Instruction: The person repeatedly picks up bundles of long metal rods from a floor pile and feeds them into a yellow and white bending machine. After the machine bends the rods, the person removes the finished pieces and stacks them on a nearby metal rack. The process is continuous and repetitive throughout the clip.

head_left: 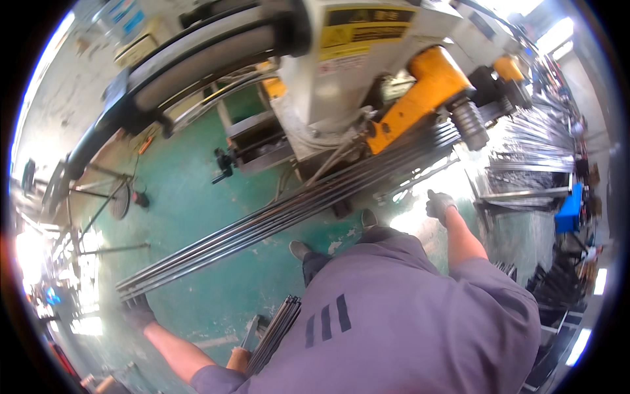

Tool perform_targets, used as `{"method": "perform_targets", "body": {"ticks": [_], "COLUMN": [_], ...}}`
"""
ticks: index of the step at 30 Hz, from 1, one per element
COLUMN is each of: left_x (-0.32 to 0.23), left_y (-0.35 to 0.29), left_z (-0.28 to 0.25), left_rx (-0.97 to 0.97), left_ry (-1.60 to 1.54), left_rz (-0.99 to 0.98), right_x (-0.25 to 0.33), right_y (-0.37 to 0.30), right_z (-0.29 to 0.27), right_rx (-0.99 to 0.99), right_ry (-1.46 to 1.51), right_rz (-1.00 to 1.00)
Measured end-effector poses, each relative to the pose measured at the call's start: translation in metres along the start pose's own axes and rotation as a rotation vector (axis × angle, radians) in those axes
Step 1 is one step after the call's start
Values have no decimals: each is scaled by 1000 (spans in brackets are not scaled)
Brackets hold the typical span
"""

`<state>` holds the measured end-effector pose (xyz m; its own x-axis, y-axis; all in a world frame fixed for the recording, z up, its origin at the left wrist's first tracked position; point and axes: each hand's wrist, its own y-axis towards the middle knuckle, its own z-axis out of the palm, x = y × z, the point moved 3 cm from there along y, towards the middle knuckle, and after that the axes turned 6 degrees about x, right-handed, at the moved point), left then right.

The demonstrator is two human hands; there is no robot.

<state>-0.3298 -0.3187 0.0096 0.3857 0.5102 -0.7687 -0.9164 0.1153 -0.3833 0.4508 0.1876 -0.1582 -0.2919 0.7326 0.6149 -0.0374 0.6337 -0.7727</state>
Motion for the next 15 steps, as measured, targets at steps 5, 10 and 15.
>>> {"method": "perform_targets", "body": {"ticks": [5, 10, 15], "left_x": [99, 314, 474], "left_y": [-33, -112, -250], "left_z": [-44, -21, 64], "left_rx": [-58, 1093, 1386], "left_ry": [258, 2663, 3021], "left_rz": [80, 472, 2687], "right_x": [12, -60, -160], "right_y": [-21, 46, 159], "right_z": [-12, -88, -187], "right_rx": [-168, -119, 274], "right_ry": [232, 159, -443], "right_rz": [70, 141, -639]}}
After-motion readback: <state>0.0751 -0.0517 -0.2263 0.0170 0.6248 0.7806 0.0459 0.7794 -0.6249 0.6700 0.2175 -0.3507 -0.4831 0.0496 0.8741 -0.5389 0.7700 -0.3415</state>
